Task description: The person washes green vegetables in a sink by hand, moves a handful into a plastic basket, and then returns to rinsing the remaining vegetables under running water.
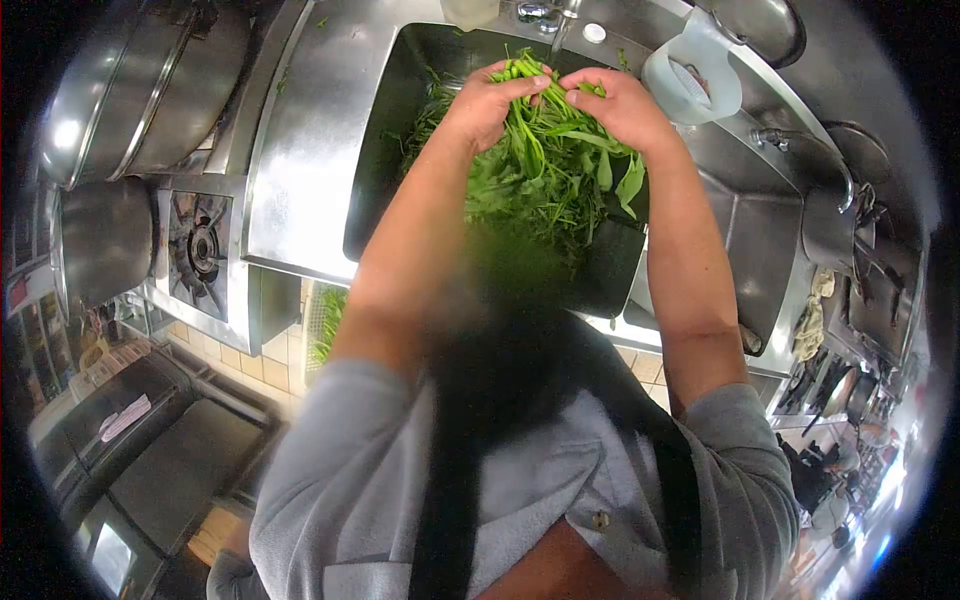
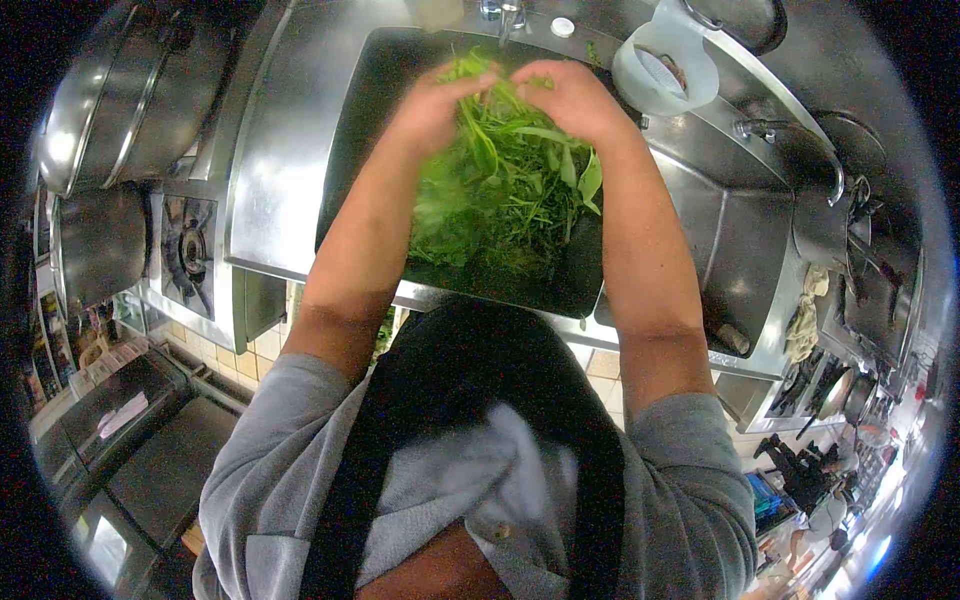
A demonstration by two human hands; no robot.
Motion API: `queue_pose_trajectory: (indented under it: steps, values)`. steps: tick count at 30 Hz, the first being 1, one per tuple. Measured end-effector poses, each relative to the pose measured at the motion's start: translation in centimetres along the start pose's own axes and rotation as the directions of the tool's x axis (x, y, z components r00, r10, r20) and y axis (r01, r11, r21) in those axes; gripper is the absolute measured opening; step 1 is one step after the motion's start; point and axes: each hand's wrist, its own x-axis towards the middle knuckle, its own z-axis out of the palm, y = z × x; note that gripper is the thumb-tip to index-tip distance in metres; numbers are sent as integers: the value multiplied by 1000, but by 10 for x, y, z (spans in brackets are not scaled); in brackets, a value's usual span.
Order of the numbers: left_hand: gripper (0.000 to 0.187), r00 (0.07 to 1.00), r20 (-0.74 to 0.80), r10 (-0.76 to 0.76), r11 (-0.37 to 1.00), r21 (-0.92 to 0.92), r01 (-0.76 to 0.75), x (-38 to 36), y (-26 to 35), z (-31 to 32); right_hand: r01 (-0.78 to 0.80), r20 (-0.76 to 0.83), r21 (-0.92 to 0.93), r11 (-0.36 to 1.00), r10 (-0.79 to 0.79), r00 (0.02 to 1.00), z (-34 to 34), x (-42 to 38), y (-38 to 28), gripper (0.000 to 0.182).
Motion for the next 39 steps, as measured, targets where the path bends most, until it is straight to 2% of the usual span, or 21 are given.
queue_pose_trajectory:
  steps: [4,7,9,14,16,18,19,21,22,23,25,26,28,29,31,32,33,34,35,37,39]
  values:
    - [27,999,-7,36,997,-62,-36,0,1,2,110,-106,-26,994,-112,988,1,-1,-1,29]
    - [27,993,-115,26,1000,-9,-28,-13,14,12,74,-72,-188,979,-89,993,2,-5,-8,28]
    - [27,996,-83,37,998,-41,-40,-5,6,5,166,-127,-370,914,-227,966,8,-4,-1,27]
    - [28,999,-37,33,999,-29,-34,-5,2,0,80,-223,-398,914,-182,958,20,-3,3,24]
    - [26,1000,-24,18,984,-175,-22,0,-7,-4,73,-290,-395,916,-200,936,25,-1,11,23]
    - [24,998,-52,19,985,-172,-28,-1,-8,-2,-42,-373,-31,999,27,927,27,2,15,20]
    - [23,997,-78,21,985,-169,-34,-2,-8,-1,-41,-372,-31,999,27,928,24,4,17,20]
    - [21,990,-144,5,987,-156,-27,-1,-8,-9,-110,-407,539,835,372,834,12,2,27,18]
    - [20,978,-209,-9,990,-142,-21,-1,-9,-14,-45,-348,680,732,375,859,3,1,39,17]
    - [20,977,-211,-9,990,-142,-22,-4,-10,-17,-45,-346,680,732,375,860,-3,-1,39,17]
    - [19,954,-175,243,968,-19,-250,-10,-13,-21,166,-479,763,625,374,794,-14,-2,39,20]
    - [18,961,-272,41,991,-111,-74,-4,-11,-23,164,-477,764,624,375,795,-22,-4,34,20]
    - [17,949,-312,51,996,-58,-72,-6,-10,-26,411,-542,841,353,541,643,-39,-6,22,24]
    - [16,935,-348,64,998,-5,-70,-7,-9,-26,412,-542,840,353,540,643,-49,-7,25,24]
    - [15,924,-378,53,999,7,-54,-10,-4,-18,393,-596,793,466,457,660,-68,-8,37,28]
    - [13,913,-407,40,999,19,-35,-10,-4,-14,316,-619,715,624,353,702,-72,-3,46,25]
    - [13,914,-404,38,999,19,-34,-8,-6,-12,315,-620,714,625,355,700,-66,-5,29,25]
    - [12,929,-365,61,998,23,-56,-6,-8,-10,137,-615,455,880,200,763,-54,-5,13,23]
    - [12,942,-325,83,997,28,-78,-4,-11,-7,-17,-542,100,995,69,838,-40,-5,-6,22]
    - [15,939,-337,64,997,-22,-76,0,-13,3,-13,-336,-193,981,-54,940,-13,0,-20,23]
    - [21,972,-226,69,993,-82,-89,7,-18,3,60,-253,-416,907,-179,951,13,7,-13,25]
